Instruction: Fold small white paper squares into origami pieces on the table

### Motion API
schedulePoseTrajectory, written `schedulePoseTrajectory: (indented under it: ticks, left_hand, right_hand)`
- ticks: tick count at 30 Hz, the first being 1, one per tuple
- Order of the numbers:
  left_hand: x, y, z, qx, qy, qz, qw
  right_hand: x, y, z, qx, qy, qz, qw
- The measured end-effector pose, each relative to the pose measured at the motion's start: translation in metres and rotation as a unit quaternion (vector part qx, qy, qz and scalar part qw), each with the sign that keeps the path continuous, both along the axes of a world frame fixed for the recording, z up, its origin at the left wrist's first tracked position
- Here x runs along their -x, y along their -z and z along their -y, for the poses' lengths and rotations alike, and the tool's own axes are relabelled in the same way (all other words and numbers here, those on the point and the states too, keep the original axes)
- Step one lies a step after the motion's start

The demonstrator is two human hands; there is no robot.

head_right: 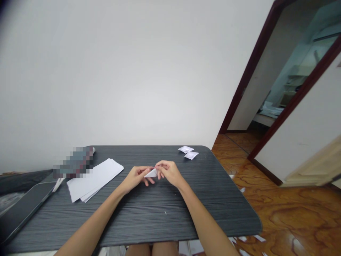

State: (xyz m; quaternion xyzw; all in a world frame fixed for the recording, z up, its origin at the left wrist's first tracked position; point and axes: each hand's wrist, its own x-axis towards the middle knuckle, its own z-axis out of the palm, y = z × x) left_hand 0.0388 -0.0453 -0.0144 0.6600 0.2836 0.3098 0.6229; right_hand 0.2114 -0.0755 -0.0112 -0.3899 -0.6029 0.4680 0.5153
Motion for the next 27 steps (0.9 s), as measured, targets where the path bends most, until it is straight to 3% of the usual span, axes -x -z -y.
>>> schedulePoseTrajectory:
  ticks: [3, 7, 13, 18, 23, 27]
  left_hand:
    - [-0.003, -0.002, 0.003, 0.033, 0.052, 0.035, 0.998]
    - [-0.002, 0.000, 0.004, 0.020, 0.038, 0.047, 0.998]
    - [-0.003, 0.011, 0.003, -0.090, -0.045, 0.015, 0.995]
    - [-0.003, 0.009, 0.003, -0.176, -0.090, -0.003, 0.980]
    - [-0.001, 0.005, 0.005, -0.287, -0.127, -0.075, 0.947]
    - [-0.001, 0.009, 0.007, -0.370, -0.118, -0.101, 0.916]
  right_hand:
    - [0.007, -0.001, 0.004, -0.023, -0.034, 0.008, 0.999]
    - [0.013, -0.002, 0.006, -0.045, -0.030, 0.002, 0.999]
    - [0.021, 0.006, 0.002, -0.057, 0.026, -0.006, 0.998]
    - [0.023, 0.009, 0.000, -0.081, 0.048, 0.007, 0.996]
    - [0.019, 0.008, 0.001, -0.125, 0.053, 0.058, 0.989]
    - [0.019, 0.012, 0.001, -0.148, 0.066, 0.108, 0.981]
